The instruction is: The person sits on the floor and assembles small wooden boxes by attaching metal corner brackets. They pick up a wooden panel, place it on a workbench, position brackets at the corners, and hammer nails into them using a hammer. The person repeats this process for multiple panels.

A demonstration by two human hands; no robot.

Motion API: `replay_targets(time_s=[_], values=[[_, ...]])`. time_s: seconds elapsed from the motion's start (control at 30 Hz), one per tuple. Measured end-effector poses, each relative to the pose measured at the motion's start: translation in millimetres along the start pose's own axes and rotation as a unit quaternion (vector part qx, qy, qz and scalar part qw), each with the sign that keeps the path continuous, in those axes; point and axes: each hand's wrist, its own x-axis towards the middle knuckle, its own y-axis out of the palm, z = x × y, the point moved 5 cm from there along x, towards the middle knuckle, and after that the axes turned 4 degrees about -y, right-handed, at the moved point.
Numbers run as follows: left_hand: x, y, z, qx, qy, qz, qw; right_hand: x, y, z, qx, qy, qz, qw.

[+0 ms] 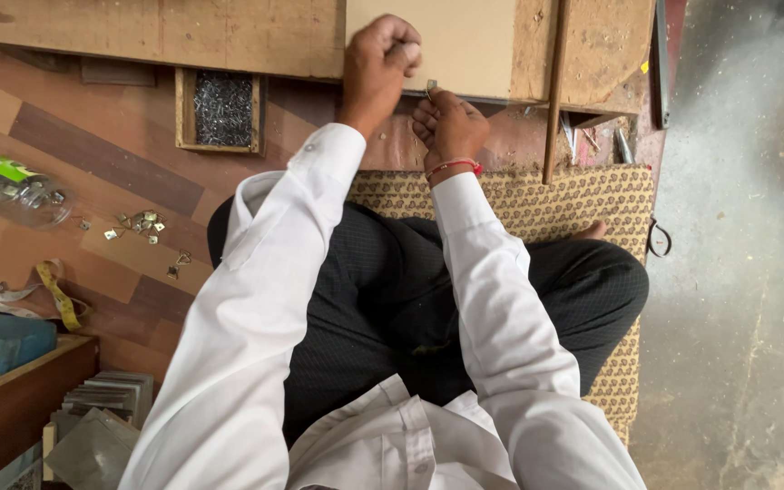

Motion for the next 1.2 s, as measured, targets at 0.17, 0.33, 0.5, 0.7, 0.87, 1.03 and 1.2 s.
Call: replay_targets(time_s=[0.17, 0.33, 0.5, 0.7, 0.87, 1.03, 1.2], values=[[-3, 4, -4, 0.006, 0.036, 0.033, 0.999, 1, -1, 0, 0.005, -0.004, 0.002, 1.000], [-8, 8, -12, 0.081, 0.081, 0.020, 0.993, 3, -1, -1, 0.005, -0.001, 0.013, 1.000], [-14, 12, -16, 0.158, 0.083, 0.020, 0.984, 2, 0, 3, -0.012, 0.003, 0.012, 1.000], [-21, 18, -15, 0.282, 0.116, -0.005, 0.952, 0, -1, 6, -0.026, 0.008, 0.014, 1.000], [-19, 18, -13, 0.299, 0.104, -0.004, 0.948, 2, -2, 6, -0.035, 0.002, 0.021, 0.999], [-15, 15, -16, 0.318, 0.088, -0.008, 0.944, 3, 0, 5, -0.034, 0.017, 0.020, 0.999], [-13, 14, -19, 0.326, 0.082, 0.009, 0.942, -4, 0, 15, -0.043, 0.042, 0.022, 0.998]])
